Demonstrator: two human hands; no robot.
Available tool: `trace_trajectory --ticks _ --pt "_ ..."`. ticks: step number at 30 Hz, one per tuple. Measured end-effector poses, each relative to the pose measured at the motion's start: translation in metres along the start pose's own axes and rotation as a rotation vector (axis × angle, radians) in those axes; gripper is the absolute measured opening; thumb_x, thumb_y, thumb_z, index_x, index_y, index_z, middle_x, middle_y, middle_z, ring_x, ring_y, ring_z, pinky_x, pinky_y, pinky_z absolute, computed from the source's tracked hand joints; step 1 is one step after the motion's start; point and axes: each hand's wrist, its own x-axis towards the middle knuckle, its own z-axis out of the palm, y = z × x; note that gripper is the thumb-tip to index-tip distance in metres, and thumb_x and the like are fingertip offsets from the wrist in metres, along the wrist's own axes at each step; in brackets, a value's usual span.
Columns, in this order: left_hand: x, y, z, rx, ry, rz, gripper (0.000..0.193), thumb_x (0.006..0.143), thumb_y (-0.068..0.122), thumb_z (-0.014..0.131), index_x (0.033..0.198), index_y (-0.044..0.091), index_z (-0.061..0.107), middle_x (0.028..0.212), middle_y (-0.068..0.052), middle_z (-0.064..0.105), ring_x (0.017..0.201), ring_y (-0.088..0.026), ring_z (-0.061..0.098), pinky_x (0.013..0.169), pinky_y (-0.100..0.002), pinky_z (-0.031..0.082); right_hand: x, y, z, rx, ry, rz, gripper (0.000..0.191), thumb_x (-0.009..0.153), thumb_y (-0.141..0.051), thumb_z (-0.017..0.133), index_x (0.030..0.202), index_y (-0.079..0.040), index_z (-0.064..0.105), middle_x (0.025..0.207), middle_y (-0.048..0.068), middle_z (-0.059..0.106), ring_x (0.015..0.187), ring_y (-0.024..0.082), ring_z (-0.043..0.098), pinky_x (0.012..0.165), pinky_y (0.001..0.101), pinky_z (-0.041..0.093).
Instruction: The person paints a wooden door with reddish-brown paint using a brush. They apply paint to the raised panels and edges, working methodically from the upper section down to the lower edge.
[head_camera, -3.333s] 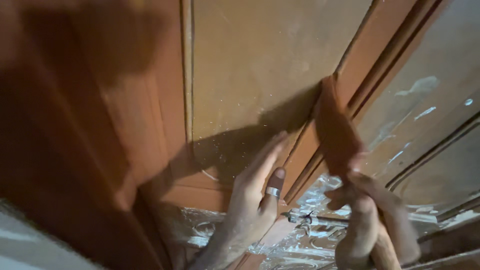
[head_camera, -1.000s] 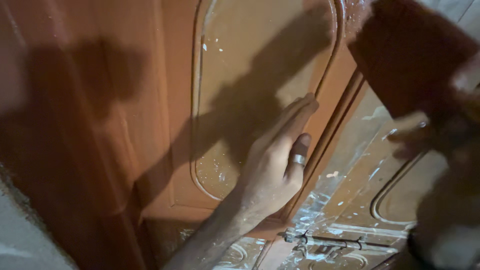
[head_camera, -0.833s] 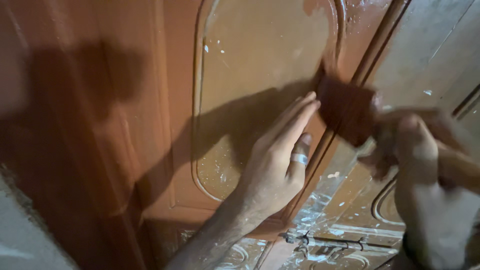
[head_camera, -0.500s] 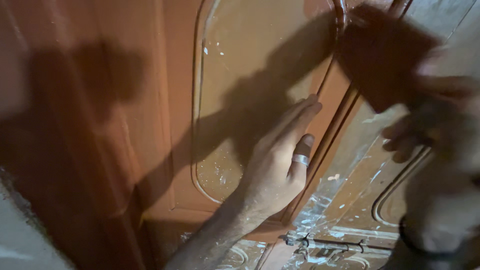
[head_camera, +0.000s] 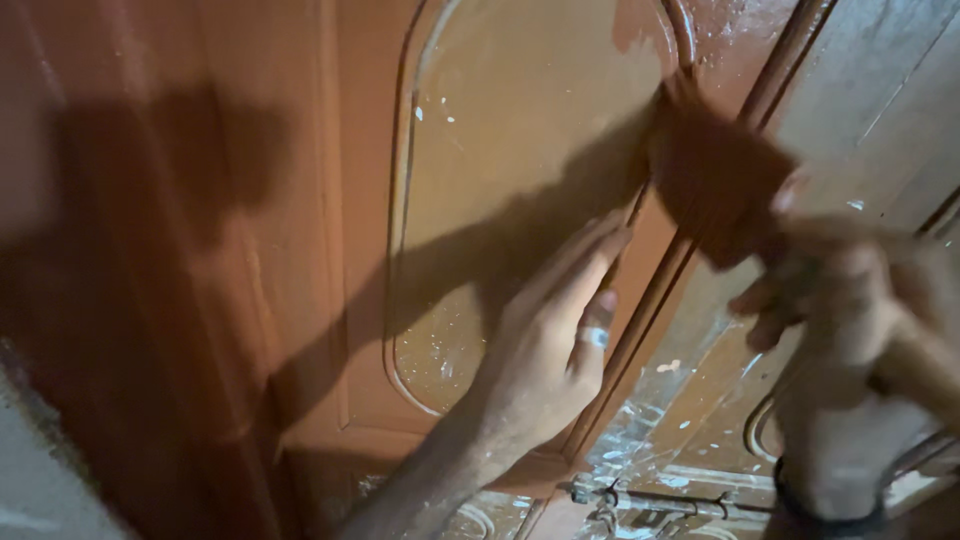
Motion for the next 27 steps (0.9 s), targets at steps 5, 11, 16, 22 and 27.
trace_trajectory --ticks 5,11,16,22,27 --pt "-0.012 -0.003 -0.014 0.071 -0.018 -0.027 0.044 0.105 0.003 0.052 0.149 -0.002 0.049 0.156 -0.022 0.052 0.147 -0.035 0.053 0.122 -0.04 0.045 -0.014 -0.06 0.025 -0.332 0.049 0.378 0.045 0.108 -0.039 0.051 0.105 0.004 0.067 0.069 0.018 0.065 0.047 0.021 0.057 0.042 0.0315 0.045" --pt "-0.017 -0.004 -0.012 0.037 0.001 -0.031 0.042 0.105 0.002 0.051 0.147 -0.001 0.051 0.157 -0.021 0.054 0.15 -0.036 0.051 0.124 -0.04 0.045 -0.016 -0.028 0.011 -0.065 -0.004 0.078 0.041 0.12 -0.035 0.044 0.127 0.002 0.062 0.084 0.015 0.069 0.059 0.014 0.062 0.055 0.0284 0.051" --pt "-0.036 -0.009 -0.015 0.052 -0.035 -0.114 0.042 0.106 0.004 0.052 0.148 -0.002 0.049 0.155 -0.022 0.054 0.147 -0.036 0.052 0.121 -0.042 0.043 -0.057 0.01 0.025 -0.152 0.064 0.056 0.039 0.111 -0.031 0.046 0.1 0.003 0.063 0.076 0.018 0.07 0.056 0.019 0.062 0.048 0.035 0.052" --pt "-0.043 -0.016 -0.015 0.058 -0.037 -0.164 0.044 0.105 0.006 0.051 0.148 -0.002 0.049 0.155 -0.023 0.053 0.146 -0.036 0.052 0.12 -0.042 0.043 -0.08 -0.041 0.008 -0.366 -0.088 0.344 0.042 0.109 -0.029 0.04 0.112 0.003 0.067 0.078 0.016 0.072 0.065 0.019 0.069 0.059 0.0341 0.062" --pt "-0.049 -0.011 -0.009 0.027 -0.028 -0.158 0.043 0.107 0.008 0.05 0.149 -0.003 0.048 0.155 -0.024 0.053 0.147 -0.037 0.05 0.121 -0.042 0.041 -0.097 0.012 0.006 -0.23 0.166 0.083 0.038 0.113 -0.024 0.04 0.116 0.006 0.063 0.082 0.017 0.071 0.063 0.017 0.071 0.057 0.0336 0.061"
